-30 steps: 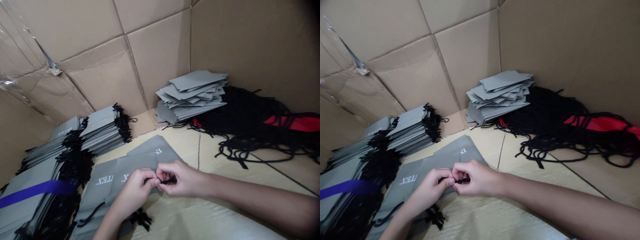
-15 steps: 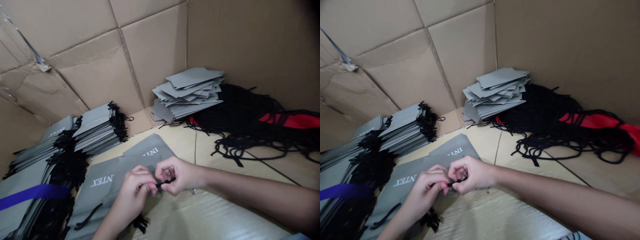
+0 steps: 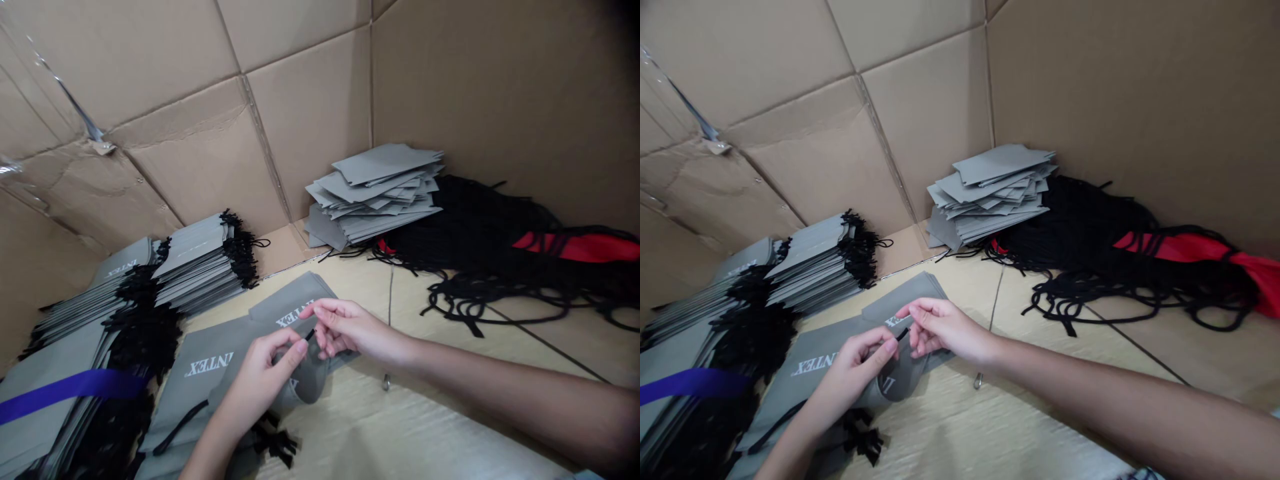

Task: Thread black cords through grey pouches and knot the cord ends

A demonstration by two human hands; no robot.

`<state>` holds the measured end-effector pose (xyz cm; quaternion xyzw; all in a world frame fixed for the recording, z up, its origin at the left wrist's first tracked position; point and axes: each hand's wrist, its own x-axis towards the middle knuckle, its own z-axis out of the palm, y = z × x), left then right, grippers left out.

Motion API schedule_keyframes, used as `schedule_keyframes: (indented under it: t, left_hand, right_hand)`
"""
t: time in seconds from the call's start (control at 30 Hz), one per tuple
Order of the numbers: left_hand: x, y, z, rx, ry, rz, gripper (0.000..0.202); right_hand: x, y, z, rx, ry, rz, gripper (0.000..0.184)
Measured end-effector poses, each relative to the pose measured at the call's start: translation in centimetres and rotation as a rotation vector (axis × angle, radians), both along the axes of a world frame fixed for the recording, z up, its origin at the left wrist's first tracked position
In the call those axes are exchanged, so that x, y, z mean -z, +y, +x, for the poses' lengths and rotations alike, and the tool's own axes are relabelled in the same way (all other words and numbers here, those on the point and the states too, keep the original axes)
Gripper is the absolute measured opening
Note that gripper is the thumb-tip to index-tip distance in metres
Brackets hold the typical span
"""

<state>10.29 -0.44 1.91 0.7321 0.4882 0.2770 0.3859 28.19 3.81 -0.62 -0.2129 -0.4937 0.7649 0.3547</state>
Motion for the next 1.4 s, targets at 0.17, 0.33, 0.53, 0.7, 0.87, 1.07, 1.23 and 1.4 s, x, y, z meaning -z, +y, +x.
schedule_keyframes:
  t: [0.17,0.33,0.53,0.7,0.87,1.07,1.23,1.4]
  left_hand:
    - [-0.1,0.1,-0.3,-0.047,0.014,-0.011,0.046]
    - [-0.3,0.0,-0.4,-0.047,0.045,-0.010,0.047]
    - [-0.4,-0.1,-0.2,0.001,0.065,-0.016,0.047]
    - [0.2,-0.1,0.1,-0.028,0.087,0.021,0.046]
    - [-0.1,-0.4,-0.1,-0.006,0.142,0.039,0.037]
    - [-0.7,-0.5,-0.2,-0.055,0.324,0.194,0.028]
    - [-0.5,-0.7,0.2,0.013,0.281,0.211,0.028]
    - [-0.1,-0.7,0.2,0.039,0.278,0.268,0.030]
  right_hand:
    - [0.0,-0.2,0.1,0.025,-0.119,0.091,0.036]
    - [0.1,-0.6,0.2,0.005,-0.225,0.245,0.037]
    - [0.1,-1.2,0.3,-0.007,-0.309,0.339,0.037]
    - [0.0,-2.1,0.1,-0.045,-0.365,0.369,0.037]
    - [0.3,-2.1,-0.2,-0.006,-0.334,0.301,0.040]
    - [0.6,-1.4,-0.1,0.100,-0.370,0.286,0.041]
    - [0.4,-2.0,0.0,0.190,-0.445,0.494,0.031]
    - [0.0,-2.3,-0.3,0.152,-0.328,0.393,0.023]
